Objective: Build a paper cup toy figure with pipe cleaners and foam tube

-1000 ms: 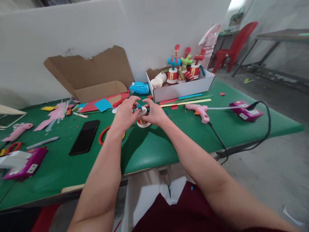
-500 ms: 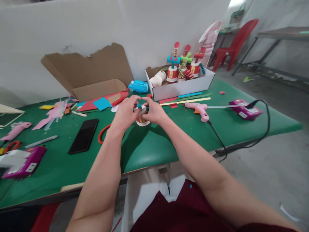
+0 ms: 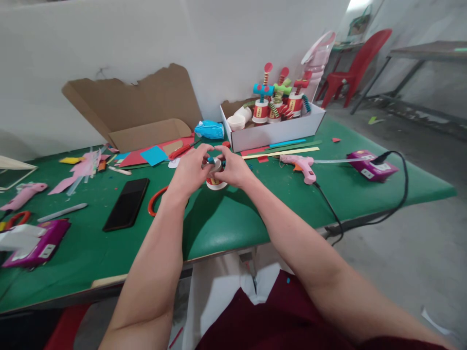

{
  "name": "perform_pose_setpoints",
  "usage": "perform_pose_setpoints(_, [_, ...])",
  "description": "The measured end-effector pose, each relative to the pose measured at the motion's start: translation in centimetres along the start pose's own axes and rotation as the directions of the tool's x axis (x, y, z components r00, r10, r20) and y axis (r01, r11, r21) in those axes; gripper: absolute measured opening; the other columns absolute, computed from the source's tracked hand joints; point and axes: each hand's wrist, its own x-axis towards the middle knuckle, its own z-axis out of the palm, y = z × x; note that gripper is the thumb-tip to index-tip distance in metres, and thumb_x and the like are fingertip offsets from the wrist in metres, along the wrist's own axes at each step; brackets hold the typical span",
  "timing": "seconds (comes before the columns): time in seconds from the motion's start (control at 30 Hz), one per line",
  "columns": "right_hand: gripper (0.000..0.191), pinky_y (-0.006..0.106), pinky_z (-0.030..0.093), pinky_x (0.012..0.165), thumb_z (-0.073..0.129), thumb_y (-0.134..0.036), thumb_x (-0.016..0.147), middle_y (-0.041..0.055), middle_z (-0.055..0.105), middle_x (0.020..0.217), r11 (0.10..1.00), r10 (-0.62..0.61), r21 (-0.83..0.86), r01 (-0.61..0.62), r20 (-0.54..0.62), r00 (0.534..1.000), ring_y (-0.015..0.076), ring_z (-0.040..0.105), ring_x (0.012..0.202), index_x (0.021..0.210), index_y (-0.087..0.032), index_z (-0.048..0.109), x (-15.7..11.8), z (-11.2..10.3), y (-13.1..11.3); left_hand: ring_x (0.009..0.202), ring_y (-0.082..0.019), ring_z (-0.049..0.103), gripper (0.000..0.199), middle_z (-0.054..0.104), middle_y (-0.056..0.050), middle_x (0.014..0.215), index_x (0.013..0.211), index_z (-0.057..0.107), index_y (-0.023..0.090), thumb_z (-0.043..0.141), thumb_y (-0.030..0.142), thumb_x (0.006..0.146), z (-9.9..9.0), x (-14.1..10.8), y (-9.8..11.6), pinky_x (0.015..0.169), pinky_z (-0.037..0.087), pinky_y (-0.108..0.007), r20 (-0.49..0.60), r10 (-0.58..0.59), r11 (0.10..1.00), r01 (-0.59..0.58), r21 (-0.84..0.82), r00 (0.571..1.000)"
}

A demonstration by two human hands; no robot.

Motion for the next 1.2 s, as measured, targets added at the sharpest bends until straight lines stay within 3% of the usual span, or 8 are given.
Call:
perform_pose_setpoints(0.43, [0.068, 0.038, 0.047, 0.089, 0.076, -0.027, 0.064, 0.0036, 0.069, 0.105, 1.000, -0.021, 0.001, 0.021, -0.005, 1.000, 0.0234, 0.065, 0.099, 0.126, -0.023, 0.048, -0.2, -0.1, 0.0, 0.087, -0.021, 0.060, 0.035, 0.066, -0.005, 0.099, 0.111, 0.058, 0.021, 0.057, 0.023, 0.076, -0.3, 0.0, -0.3, 0.078, 0.048, -0.035, -0.035, 0.057, 0.997, -0.058, -0.043, 0.998])
perform_pose_setpoints(0.57, [0.069, 0.038, 0.047, 0.090, 0.077, -0.033, 0.064, 0.0048, 0.068, 0.108, 0.999, -0.023, 0.036, 0.024, -0.017, 1.000, 0.0234, 0.064, 0.101, 0.126, -0.024, 0.050, -0.2, -0.6, -0.1, 0.088, -0.020, 0.059, 0.036, 0.066, -0.005, 0.101, 0.112, 0.057, 0.021, 0.060, 0.027, 0.077, -0.7, 0.0, -0.8, 0.080, 0.048, -0.034, -0.160, 0.030, 0.995, -0.045, -0.089, 0.987])
perform_pose_setpoints(0.67, [0.049, 0.037, 0.047, 0.092, 0.067, -0.039, 0.075, 0.0061, 0.068, 0.107, 0.988, -0.017, 0.150, 0.028, -0.078, 0.997, 0.0211, 0.063, 0.102, 0.120, -0.021, 0.055, 0.1, -1.0, 0.4, 0.084, -0.017, 0.060, 0.029, 0.066, -0.005, 0.095, 0.110, 0.058, 0.020, 0.053, 0.025, 0.082, -0.7, 0.1, -1.5, 0.079, 0.049, -0.032, -0.297, -0.056, 0.992, 0.020, -0.124, 0.953])
perform_pose_setpoints(0.77, [0.029, 0.035, 0.047, 0.091, 0.049, -0.037, 0.086, 0.0059, 0.069, 0.103, 0.954, -0.018, 0.294, 0.059, -0.141, 0.990, 0.0189, 0.063, 0.099, 0.106, -0.019, 0.061, 0.6, -1.5, 1.1, 0.079, -0.016, 0.060, 0.025, 0.067, -0.005, 0.089, 0.105, 0.060, 0.017, 0.048, 0.022, 0.084, -0.4, 0.3, -1.9, 0.077, 0.049, -0.031, -0.345, -0.111, 0.988, 0.067, -0.136, 0.932])
perform_pose_setpoints(0.97, [0.015, 0.035, 0.048, 0.087, 0.058, -0.033, 0.076, 0.0020, 0.071, 0.084, 0.970, -0.014, 0.236, 0.060, -0.195, 0.981, 0.0194, 0.064, 0.085, 0.080, -0.020, 0.064, 0.6, -2.0, 1.2, 0.083, -0.019, 0.062, 0.016, 0.070, -0.005, 0.086, 0.087, 0.066, 0.018, 0.051, 0.022, 0.081, -0.6, 0.4, -1.9, 0.079, 0.050, -0.033, -0.223, -0.152, 0.973, 0.106, -0.203, 0.963])
perform_pose_setpoints(1.1, [0.014, 0.038, 0.048, 0.088, 0.059, -0.032, 0.075, 0.0027, 0.072, 0.086, 0.982, -0.025, 0.182, 0.059, -0.183, 0.983, 0.0215, 0.065, 0.087, 0.077, -0.021, 0.066, 0.3, -2.0, 0.7, 0.096, -0.022, 0.064, 0.027, 0.071, -0.007, 0.103, 0.099, 0.066, 0.018, 0.062, 0.031, 0.076, -1.0, 0.3, -1.9, 0.085, 0.051, -0.034, -0.058, -0.137, 0.942, 0.112, -0.315, 0.989])
perform_pose_setpoints(1.2, [0.013, 0.040, 0.047, 0.091, 0.061, -0.032, 0.073, 0.0047, 0.073, 0.092, 0.985, -0.031, 0.163, 0.063, -0.193, 0.981, 0.0232, 0.065, 0.092, 0.078, -0.022, 0.068, 0.3, -1.9, 0.6, 0.102, -0.023, 0.063, 0.034, 0.069, -0.008, 0.110, 0.106, 0.065, 0.018, 0.063, 0.034, 0.076, -0.9, 0.3, -2.1, 0.088, 0.051, -0.034, -0.021, -0.120, 0.933, 0.105, -0.344, 0.993])
